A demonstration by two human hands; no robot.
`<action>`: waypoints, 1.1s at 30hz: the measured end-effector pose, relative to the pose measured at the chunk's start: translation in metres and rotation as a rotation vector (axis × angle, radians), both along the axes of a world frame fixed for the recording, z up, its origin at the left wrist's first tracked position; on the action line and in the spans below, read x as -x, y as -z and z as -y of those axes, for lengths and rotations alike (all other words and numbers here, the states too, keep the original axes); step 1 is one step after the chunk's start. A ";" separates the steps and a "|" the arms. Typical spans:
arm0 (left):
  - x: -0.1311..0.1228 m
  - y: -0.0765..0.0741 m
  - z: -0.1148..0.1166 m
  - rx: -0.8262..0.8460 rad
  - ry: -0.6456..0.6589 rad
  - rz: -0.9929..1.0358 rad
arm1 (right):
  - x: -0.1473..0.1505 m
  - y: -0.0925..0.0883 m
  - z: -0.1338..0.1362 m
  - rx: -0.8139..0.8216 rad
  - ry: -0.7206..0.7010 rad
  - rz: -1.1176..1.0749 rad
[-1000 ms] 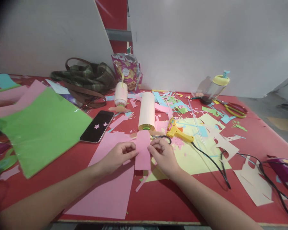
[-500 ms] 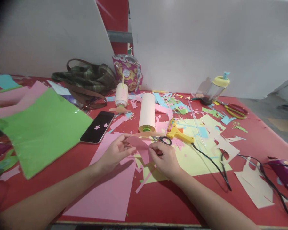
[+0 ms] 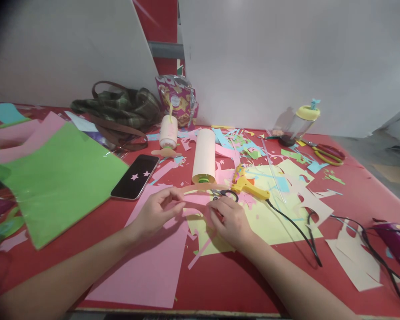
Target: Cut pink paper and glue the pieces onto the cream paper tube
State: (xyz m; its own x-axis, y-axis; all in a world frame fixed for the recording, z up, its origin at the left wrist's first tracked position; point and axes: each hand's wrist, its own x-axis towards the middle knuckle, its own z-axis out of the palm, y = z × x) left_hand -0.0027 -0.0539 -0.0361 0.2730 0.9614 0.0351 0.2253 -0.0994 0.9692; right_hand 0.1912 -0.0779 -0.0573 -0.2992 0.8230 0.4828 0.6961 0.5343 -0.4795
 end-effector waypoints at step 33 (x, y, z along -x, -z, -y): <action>0.001 0.004 -0.006 0.137 -0.053 0.133 | -0.002 -0.006 -0.003 0.359 0.115 -0.194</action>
State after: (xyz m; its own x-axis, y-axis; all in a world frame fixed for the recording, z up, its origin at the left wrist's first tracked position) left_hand -0.0037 -0.0477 -0.0399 0.2239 0.9725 -0.0643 0.0956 0.0437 0.9945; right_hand 0.1930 -0.0749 -0.0516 -0.1270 0.9720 0.1978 0.6199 0.2334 -0.7491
